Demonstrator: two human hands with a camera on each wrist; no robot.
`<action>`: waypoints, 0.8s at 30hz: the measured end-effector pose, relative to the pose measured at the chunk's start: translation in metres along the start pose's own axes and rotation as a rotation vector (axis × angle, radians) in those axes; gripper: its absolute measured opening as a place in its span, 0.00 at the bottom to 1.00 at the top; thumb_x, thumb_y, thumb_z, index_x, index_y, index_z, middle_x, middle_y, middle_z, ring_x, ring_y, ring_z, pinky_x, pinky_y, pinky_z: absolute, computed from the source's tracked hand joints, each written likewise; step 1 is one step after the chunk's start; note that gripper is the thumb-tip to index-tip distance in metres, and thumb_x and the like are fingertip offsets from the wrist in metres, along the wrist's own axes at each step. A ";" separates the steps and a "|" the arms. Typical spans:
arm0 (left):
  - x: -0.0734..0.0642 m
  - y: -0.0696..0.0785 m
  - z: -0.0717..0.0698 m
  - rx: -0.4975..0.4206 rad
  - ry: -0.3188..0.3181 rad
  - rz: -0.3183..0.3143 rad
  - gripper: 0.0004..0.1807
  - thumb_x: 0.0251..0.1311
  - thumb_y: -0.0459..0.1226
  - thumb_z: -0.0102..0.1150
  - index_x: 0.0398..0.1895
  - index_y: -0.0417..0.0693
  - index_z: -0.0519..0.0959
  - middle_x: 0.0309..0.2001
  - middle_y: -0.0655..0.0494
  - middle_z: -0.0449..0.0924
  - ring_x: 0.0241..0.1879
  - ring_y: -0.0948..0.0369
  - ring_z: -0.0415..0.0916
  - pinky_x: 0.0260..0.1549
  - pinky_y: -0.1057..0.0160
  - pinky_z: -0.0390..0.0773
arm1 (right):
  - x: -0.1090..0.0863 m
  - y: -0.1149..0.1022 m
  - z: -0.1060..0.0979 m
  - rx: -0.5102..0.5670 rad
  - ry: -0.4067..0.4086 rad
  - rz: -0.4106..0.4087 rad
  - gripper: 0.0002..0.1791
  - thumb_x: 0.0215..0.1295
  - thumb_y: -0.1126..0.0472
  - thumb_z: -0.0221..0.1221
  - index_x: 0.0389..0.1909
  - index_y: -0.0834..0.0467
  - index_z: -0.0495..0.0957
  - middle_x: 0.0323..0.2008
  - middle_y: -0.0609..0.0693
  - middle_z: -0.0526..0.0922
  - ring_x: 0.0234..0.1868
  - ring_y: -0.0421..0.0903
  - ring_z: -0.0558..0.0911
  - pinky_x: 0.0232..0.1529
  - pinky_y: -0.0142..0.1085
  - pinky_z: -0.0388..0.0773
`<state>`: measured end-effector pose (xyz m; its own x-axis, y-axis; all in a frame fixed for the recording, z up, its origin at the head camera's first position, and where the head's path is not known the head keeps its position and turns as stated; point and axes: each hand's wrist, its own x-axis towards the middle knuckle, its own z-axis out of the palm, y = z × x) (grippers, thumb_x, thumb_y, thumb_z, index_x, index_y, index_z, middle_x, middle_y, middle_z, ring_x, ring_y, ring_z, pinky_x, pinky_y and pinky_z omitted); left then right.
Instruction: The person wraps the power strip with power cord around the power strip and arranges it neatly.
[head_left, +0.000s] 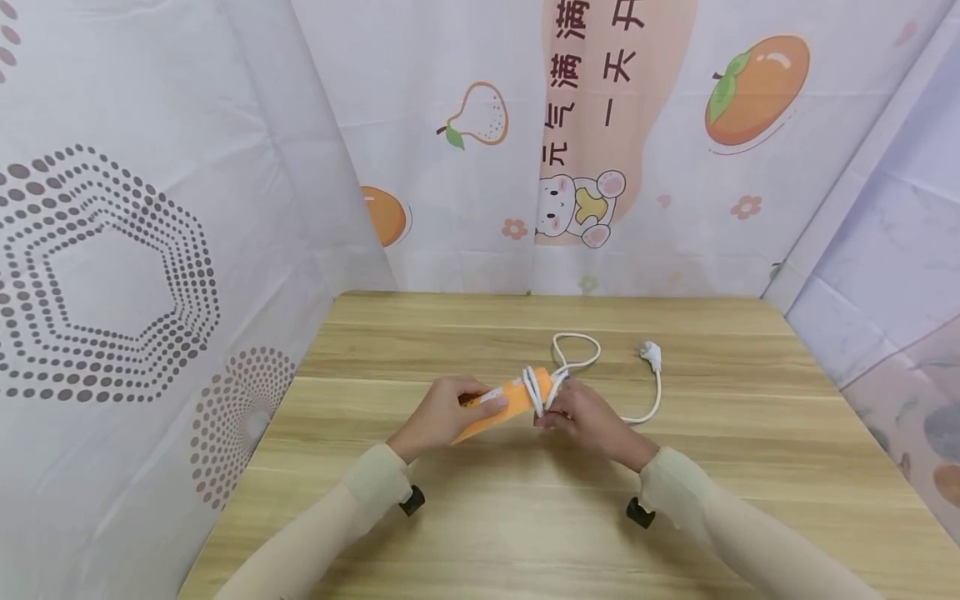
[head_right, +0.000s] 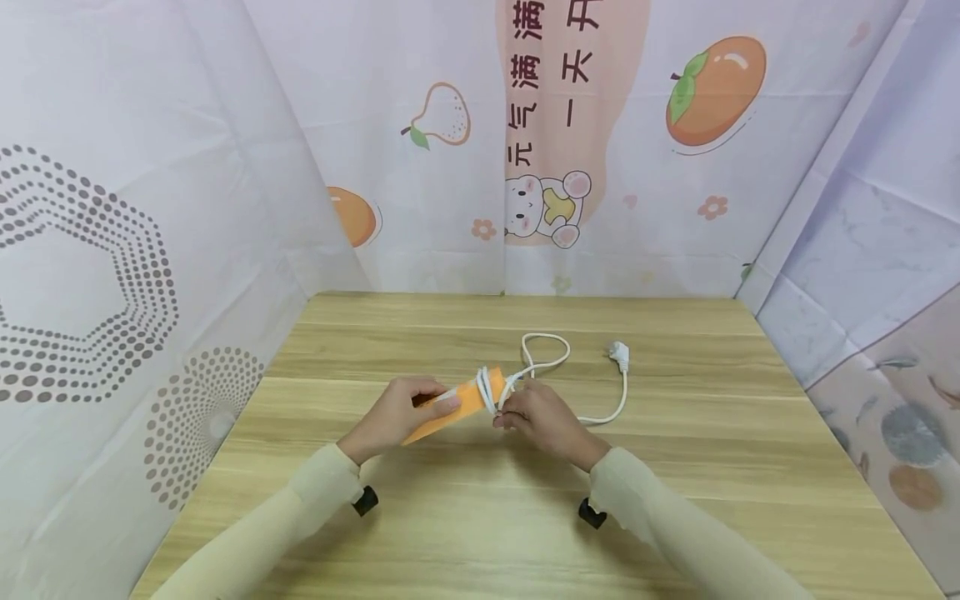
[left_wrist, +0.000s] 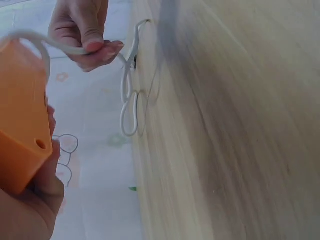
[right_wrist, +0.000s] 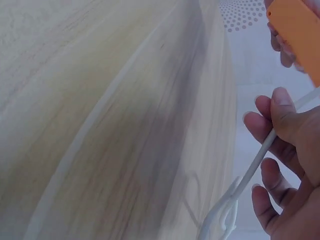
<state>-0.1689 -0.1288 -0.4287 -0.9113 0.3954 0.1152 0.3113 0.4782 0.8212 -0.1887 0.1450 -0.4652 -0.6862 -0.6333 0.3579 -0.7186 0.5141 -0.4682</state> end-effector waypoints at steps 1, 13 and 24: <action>0.000 0.001 -0.001 -0.007 -0.024 0.008 0.18 0.62 0.57 0.69 0.42 0.55 0.90 0.37 0.64 0.84 0.35 0.62 0.76 0.34 0.61 0.77 | 0.000 0.000 0.000 -0.011 0.015 -0.006 0.04 0.59 0.63 0.72 0.34 0.51 0.89 0.35 0.41 0.87 0.41 0.43 0.79 0.44 0.42 0.78; 0.001 0.007 -0.001 0.038 -0.279 0.236 0.12 0.63 0.56 0.69 0.40 0.63 0.89 0.29 0.66 0.78 0.29 0.65 0.71 0.28 0.67 0.70 | 0.002 0.000 -0.013 -0.072 -0.019 -0.055 0.09 0.49 0.63 0.76 0.33 0.52 0.89 0.29 0.37 0.85 0.31 0.38 0.68 0.33 0.34 0.67; 0.000 0.008 0.002 0.257 -0.366 0.343 0.17 0.62 0.61 0.66 0.35 0.60 0.88 0.27 0.68 0.73 0.26 0.68 0.69 0.27 0.69 0.70 | 0.003 0.004 -0.008 -0.182 -0.055 -0.144 0.05 0.58 0.63 0.73 0.33 0.50 0.90 0.32 0.36 0.88 0.30 0.38 0.67 0.35 0.35 0.62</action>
<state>-0.1663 -0.1236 -0.4229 -0.6076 0.7863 0.1121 0.6704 0.4320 0.6033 -0.1945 0.1494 -0.4596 -0.5717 -0.7356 0.3634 -0.8204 0.5091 -0.2603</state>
